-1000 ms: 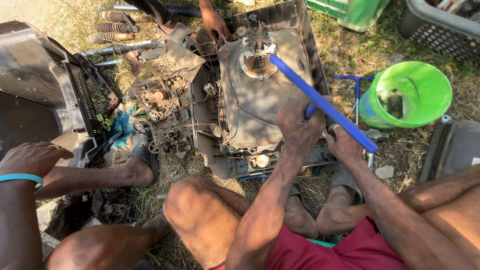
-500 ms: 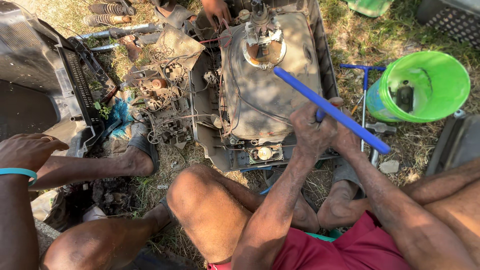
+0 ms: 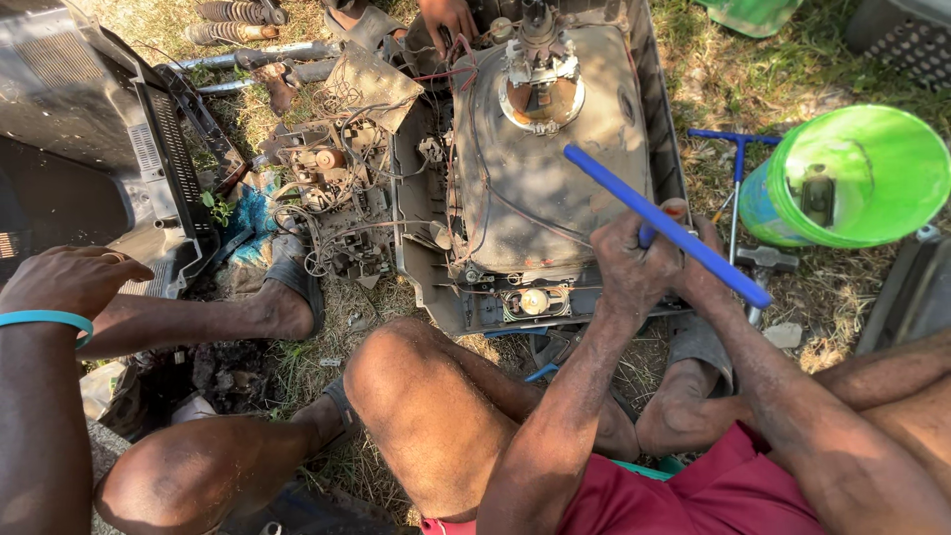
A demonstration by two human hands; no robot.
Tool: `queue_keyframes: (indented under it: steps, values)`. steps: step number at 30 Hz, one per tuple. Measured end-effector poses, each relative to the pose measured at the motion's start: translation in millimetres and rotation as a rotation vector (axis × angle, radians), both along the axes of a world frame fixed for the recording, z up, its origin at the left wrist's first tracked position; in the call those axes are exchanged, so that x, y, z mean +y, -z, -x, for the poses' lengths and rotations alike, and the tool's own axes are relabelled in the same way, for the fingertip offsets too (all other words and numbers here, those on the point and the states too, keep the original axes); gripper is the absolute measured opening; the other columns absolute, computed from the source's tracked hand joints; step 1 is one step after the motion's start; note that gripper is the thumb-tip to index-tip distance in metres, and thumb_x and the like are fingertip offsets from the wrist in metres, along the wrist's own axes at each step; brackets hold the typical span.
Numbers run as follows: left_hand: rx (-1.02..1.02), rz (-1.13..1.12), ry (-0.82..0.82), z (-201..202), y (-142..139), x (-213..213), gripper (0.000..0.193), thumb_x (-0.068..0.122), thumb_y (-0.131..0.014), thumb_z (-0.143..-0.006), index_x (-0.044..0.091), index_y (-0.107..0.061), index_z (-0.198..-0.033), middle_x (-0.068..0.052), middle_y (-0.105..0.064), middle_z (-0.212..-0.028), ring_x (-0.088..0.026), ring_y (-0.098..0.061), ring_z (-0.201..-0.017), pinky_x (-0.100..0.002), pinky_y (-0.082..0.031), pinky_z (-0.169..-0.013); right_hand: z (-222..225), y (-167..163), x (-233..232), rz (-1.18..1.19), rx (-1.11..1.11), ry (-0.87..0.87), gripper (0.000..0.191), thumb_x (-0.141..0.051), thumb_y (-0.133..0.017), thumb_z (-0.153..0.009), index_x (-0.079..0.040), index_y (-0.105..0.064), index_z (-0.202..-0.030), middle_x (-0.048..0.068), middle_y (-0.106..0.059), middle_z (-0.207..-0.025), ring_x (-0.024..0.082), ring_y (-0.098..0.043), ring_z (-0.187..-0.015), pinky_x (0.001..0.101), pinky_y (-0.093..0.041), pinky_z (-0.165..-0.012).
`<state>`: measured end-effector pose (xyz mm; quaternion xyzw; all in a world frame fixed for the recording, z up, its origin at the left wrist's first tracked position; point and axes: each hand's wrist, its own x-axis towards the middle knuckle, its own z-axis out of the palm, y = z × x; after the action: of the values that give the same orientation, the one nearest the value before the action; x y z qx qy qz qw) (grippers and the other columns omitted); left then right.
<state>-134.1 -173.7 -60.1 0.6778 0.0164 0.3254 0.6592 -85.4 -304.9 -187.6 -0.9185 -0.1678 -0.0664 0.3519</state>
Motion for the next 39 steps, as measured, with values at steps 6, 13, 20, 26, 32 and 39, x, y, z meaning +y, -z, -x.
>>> queue_keyframes:
  steps: [6, 13, 20, 26, 32, 39]
  values:
    - [-0.016, 0.056, -0.015, -5, 8, -2, 0.013, 0.01, -0.067, -0.1, 0.0, -0.065, -0.092, -0.002, -0.058, -0.064, -0.005, -0.057, -0.06, -0.027, -0.047, -0.054, 2, 2, 6, 0.311, 0.074, 0.127, 0.06, -0.029, -0.076, -0.091, -0.001, -0.057, -0.14, 0.028, -0.056, -0.136, 0.047, -0.054, -0.124, 0.0633, -0.043, -0.1]
    - [0.132, 0.096, 0.139, 0, 27, 2, 0.045, 0.039, -0.059, -0.109, 0.002, -0.062, -0.084, 0.0, -0.059, -0.066, -0.006, -0.057, -0.062, -0.027, -0.044, -0.054, 4, 0, 0, -0.021, -0.082, -0.058, 0.045, -0.027, -0.074, -0.089, 0.002, -0.066, -0.122, 0.031, -0.05, -0.146, 0.048, -0.054, -0.127, 0.0543, -0.048, -0.104]
    - [0.181, 0.15, 0.17, 9, 50, 3, 0.055, 0.05, -0.055, -0.11, 0.006, -0.057, -0.077, 0.004, -0.053, -0.063, -0.005, -0.051, -0.059, -0.028, -0.04, -0.051, -2, 11, -1, 0.354, 0.128, 0.108, 0.027, -0.019, -0.078, -0.088, -0.007, -0.074, -0.113, 0.025, -0.051, -0.143, 0.043, -0.056, -0.128, 0.0566, -0.044, -0.106]
    - [0.219, 0.155, 0.183, 7, 61, 2, 0.054, 0.049, -0.055, -0.11, 0.005, -0.056, -0.079, 0.003, -0.052, -0.066, -0.005, -0.049, -0.064, -0.027, -0.04, -0.055, -1, 21, -8, 0.097, -0.07, 0.003, 0.047, -0.008, -0.075, -0.075, -0.004, -0.073, -0.122, 0.031, -0.047, -0.149, 0.049, -0.049, -0.135, 0.0536, -0.041, -0.111]
    - [0.229, 0.154, 0.19, 6, 63, 4, 0.047, 0.044, -0.058, -0.107, 0.004, -0.062, -0.082, 0.002, -0.058, -0.066, -0.006, -0.056, -0.064, -0.027, -0.045, -0.056, 2, 7, -2, 0.323, 0.056, 0.122, 0.036, -0.033, -0.086, -0.084, -0.003, -0.076, -0.102, 0.023, -0.056, -0.136, 0.041, -0.057, -0.124, 0.0573, -0.043, -0.099]
    - [0.256, 0.155, 0.184, 7, 64, 7, 0.039, 0.038, -0.06, -0.105, 0.003, -0.065, -0.087, 0.001, -0.061, -0.068, -0.006, -0.059, -0.065, -0.028, -0.048, -0.057, -2, 11, -5, 0.276, -0.184, 0.057, 0.019, -0.017, -0.077, -0.088, -0.008, -0.079, -0.105, 0.02, -0.061, -0.137, 0.037, -0.058, -0.124, 0.0494, -0.047, -0.103]
